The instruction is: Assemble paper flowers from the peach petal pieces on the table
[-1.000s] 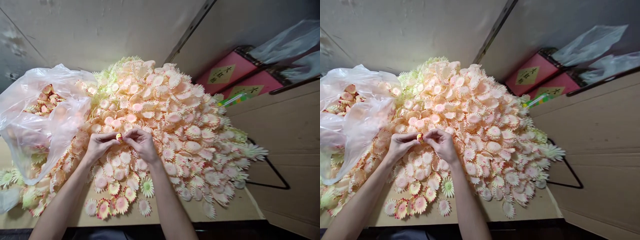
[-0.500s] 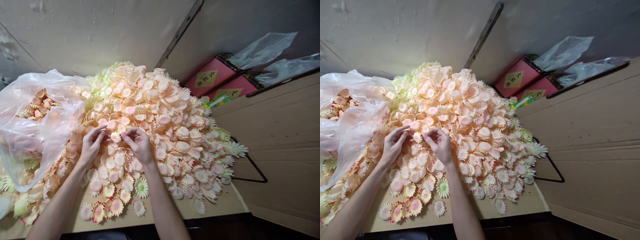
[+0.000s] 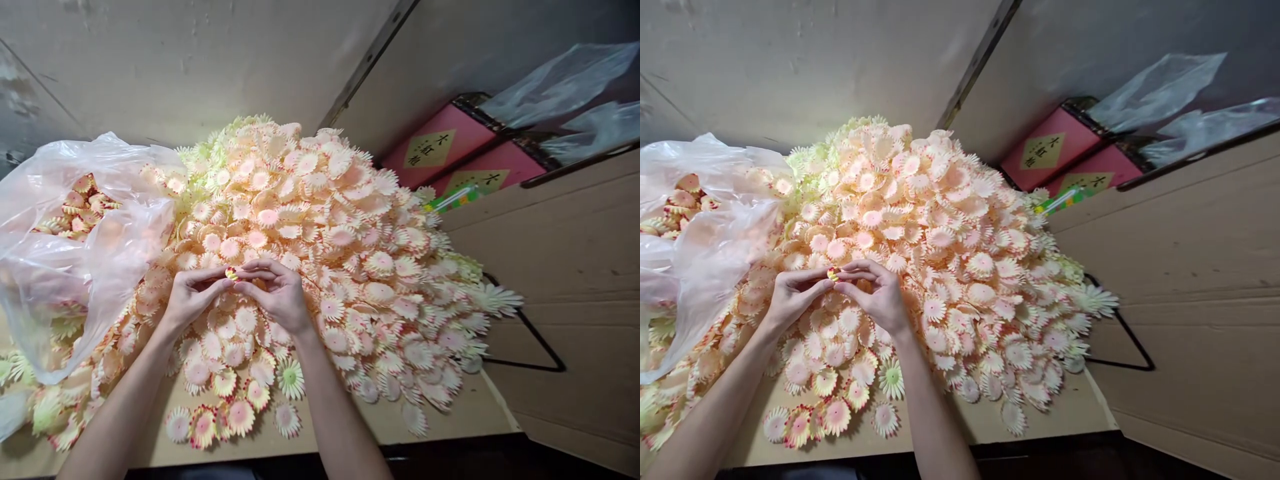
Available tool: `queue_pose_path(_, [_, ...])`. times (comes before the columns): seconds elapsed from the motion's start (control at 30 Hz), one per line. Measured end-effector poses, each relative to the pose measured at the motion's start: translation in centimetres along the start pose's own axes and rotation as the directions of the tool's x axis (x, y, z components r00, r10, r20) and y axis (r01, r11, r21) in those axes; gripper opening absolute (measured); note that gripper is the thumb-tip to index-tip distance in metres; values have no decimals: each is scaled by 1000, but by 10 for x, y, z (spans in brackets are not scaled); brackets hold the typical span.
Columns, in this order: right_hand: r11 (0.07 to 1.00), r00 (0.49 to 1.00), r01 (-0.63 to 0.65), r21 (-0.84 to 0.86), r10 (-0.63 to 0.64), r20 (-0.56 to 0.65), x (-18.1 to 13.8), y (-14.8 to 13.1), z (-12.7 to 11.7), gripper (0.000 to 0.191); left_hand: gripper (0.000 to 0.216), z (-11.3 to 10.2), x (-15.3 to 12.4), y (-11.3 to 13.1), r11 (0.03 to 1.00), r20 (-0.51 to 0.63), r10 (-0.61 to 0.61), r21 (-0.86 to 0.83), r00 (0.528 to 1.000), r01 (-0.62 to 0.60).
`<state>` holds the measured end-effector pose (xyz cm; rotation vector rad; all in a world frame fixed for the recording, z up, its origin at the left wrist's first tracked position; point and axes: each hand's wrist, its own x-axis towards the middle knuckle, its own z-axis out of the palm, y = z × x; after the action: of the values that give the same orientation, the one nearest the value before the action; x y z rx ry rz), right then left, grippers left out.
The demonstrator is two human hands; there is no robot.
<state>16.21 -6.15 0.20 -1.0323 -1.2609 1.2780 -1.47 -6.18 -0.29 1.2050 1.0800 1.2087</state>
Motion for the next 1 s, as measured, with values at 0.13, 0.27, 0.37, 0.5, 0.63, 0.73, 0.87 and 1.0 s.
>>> queue_pose_path(0.13, [999,999,-16,-51,14,-43,0,2,-1,29,28,1,0,0,999,-4,-38,-6,999,38])
queue_pose_path(0.27, [999,999,-28,-27,27,-41,2,1,1,24,29,2,1,0,999,-24,-29,23,999,30])
queue_pose_path(0.37, [999,999,-33,23,34,-43,4,-1,3,26,31,1,1,-1,999,-45,-7,53,999,10])
queue_pose_path(0.5, [996,998,-60,68,61,-7,4,-4,3,29,25,0,3,-2,995,9,74,66,997,-74])
queue_pose_path(0.63, [996,998,-69,61,69,4,4,-4,1,28,20,-1,6,-3,987,75,153,31,985,-156])
queue_pose_path(0.73, [991,995,-98,91,98,5,5,-4,-1,30,25,-1,7,-3,989,88,151,-18,985,-150])
queue_pose_path(0.87, [988,994,-106,110,108,-18,5,-6,-1,32,33,-1,5,-1,996,118,64,-63,991,-57])
queue_pose_path(1.0, [988,994,-105,112,107,-17,6,-7,-1,31,38,-1,3,2,995,157,-19,-93,987,34])
